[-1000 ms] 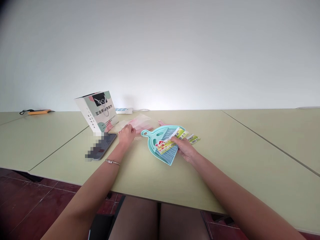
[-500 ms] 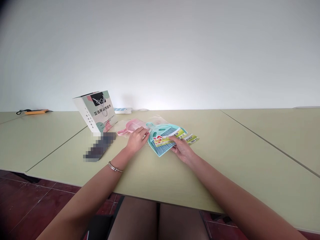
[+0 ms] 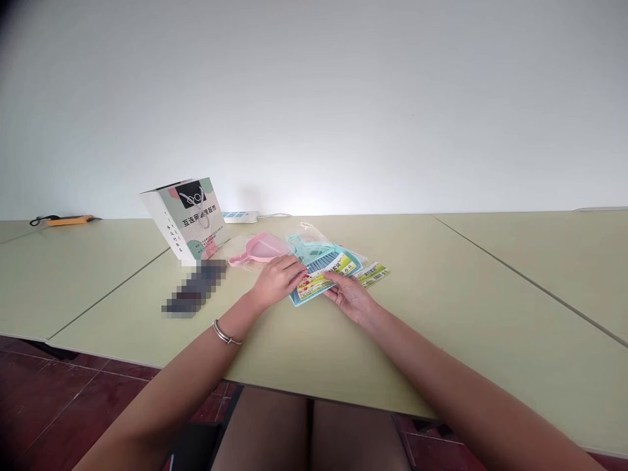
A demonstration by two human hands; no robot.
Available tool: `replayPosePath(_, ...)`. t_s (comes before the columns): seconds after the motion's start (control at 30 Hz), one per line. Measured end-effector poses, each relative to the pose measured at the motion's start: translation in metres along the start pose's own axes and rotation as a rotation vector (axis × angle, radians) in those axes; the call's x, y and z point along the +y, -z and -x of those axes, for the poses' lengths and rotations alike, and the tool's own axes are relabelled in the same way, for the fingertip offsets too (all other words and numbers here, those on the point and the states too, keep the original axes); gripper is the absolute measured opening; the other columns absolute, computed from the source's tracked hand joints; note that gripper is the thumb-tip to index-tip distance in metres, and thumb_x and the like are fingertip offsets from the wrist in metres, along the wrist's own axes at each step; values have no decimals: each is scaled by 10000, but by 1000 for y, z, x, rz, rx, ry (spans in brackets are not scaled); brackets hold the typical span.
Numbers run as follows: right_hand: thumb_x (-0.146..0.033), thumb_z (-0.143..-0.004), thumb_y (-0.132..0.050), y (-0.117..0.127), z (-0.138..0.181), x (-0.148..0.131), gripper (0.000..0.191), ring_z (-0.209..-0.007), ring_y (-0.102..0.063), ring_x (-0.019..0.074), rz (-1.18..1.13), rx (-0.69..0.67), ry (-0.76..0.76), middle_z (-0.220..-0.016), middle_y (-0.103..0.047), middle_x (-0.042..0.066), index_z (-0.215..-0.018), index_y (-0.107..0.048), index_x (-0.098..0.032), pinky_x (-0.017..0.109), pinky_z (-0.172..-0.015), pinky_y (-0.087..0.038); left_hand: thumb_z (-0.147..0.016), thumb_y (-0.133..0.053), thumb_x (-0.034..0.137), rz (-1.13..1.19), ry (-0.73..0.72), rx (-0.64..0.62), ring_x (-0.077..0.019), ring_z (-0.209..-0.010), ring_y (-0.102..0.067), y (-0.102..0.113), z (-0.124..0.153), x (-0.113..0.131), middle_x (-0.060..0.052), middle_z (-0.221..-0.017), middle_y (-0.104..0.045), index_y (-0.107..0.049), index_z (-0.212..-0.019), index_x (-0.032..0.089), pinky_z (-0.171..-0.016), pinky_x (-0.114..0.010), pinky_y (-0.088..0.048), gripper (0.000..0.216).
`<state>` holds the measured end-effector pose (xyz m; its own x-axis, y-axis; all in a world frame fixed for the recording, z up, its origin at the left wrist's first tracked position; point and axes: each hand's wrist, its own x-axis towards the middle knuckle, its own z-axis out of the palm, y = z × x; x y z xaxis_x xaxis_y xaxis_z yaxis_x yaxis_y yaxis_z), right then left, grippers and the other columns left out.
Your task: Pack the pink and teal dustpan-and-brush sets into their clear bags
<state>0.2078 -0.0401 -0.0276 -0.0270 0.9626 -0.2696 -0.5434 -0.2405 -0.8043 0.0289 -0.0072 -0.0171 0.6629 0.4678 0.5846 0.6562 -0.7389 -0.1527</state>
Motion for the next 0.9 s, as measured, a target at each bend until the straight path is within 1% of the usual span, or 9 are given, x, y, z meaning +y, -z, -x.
replayPosePath(0.07,-43,-743,-610,1,-2,0,207,-713,-686,122,-35,11,24,-780,-720,-2,-884,-624,-194,198,-672,-587,-934,-354,285,15,23,17,-148,-726,-540,0,0,-1,-43,-780,-585,-623,-846,174,-648,-282,-394,304)
replayPosePath(0.2,-38,-733,-621,1,-2,-5,209,-752,-689,123,-92,32,70,-832,-724,-1,-870,-618,-197,196,-674,-588,-915,-411,277,30,155,110,-152,-740,-546,3,2,-8,-46,-806,-605,-644,-873,181,-655,-290,-394,255)
replayPosePath(0.3,-35,-715,-634,0,1,-7,222,-752,-694,141,-45,33,81,-833,-726,7,-872,-620,-191,211,-651,-592,-909,-423,263,24,208,183,-157,-738,-535,5,3,-11,-49,-806,-608,-648,-874,177,-662,-293,-403,244)
replayPosePath(0.43,-56,-704,-657,-7,9,0,220,-754,-697,163,73,-44,69,-842,-732,22,-882,-628,-182,240,-653,-593,-912,-406,243,21,171,205,-163,-745,-528,3,2,-9,-56,-812,-606,-642,-883,163,-664,-292,-415,251)
replayPosePath(0.57,-73,-684,-686,-12,13,7,279,-756,-697,169,104,-105,52,-855,-733,18,-929,-630,-195,252,-648,-591,-915,-395,232,40,79,157,-155,-732,-528,2,0,-2,-55,-808,-601,-633,-881,158,-659,-283,-420,251)
replayPosePath(0.63,-66,-687,-679,-12,12,7,293,-747,-696,165,76,-96,45,-842,-732,12,-944,-626,-196,254,-653,-593,-920,-382,235,48,39,130,-150,-718,-528,3,0,-1,-51,-785,-594,-631,-862,160,-649,-279,-418,267)
replayPosePath(0.7,-53,-700,-658,-9,8,4,278,-737,-693,153,10,-68,35,-815,-727,7,-938,-622,-191,240,-656,-593,-926,-369,244,48,38,128,-146,-703,-529,3,0,0,-50,-768,-588,-630,-855,159,-637,-276,-416,284)
replayPosePath(0.8,-34,-706,-639,-3,0,-1,249,-716,-685,128,-99,-2,43,-790,-718,-4,-897,-615,-192,201,-634,-589,-932,-354,251,55,54,137,-141,-689,-531,5,0,-1,-49,-765,-588,-627,-863,158,-625,-272,-418,296)
replayPosePath(0.9,-26,-689,-647,0,-5,-2,246,-716,-679,112,-159,38,76,-801,-711,-19,-852,-608,-205,177,-622,-585,-939,-339,258,67,23,124,-141,-694,-531,6,0,-1,-50,-760,-587,-621,-866,161,-623,-271,-417,307)
